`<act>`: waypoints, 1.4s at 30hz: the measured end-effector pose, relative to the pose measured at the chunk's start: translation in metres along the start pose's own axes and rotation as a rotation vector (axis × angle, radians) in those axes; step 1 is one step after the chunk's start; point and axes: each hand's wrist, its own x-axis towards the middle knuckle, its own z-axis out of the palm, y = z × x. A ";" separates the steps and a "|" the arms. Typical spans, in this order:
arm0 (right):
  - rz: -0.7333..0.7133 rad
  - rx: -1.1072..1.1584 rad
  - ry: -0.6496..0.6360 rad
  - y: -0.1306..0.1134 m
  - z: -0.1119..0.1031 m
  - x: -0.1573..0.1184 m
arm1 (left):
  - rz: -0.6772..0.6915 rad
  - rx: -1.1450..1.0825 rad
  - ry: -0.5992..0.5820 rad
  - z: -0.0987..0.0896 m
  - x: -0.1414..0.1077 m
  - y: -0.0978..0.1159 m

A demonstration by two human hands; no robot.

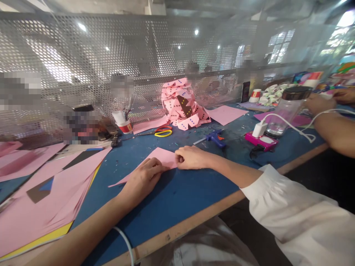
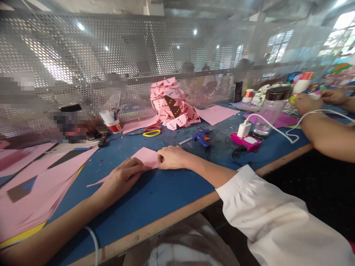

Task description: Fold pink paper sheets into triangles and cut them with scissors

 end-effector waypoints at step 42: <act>0.002 0.012 -0.216 0.033 -0.033 -0.015 | -0.068 -0.073 0.019 0.001 -0.001 -0.003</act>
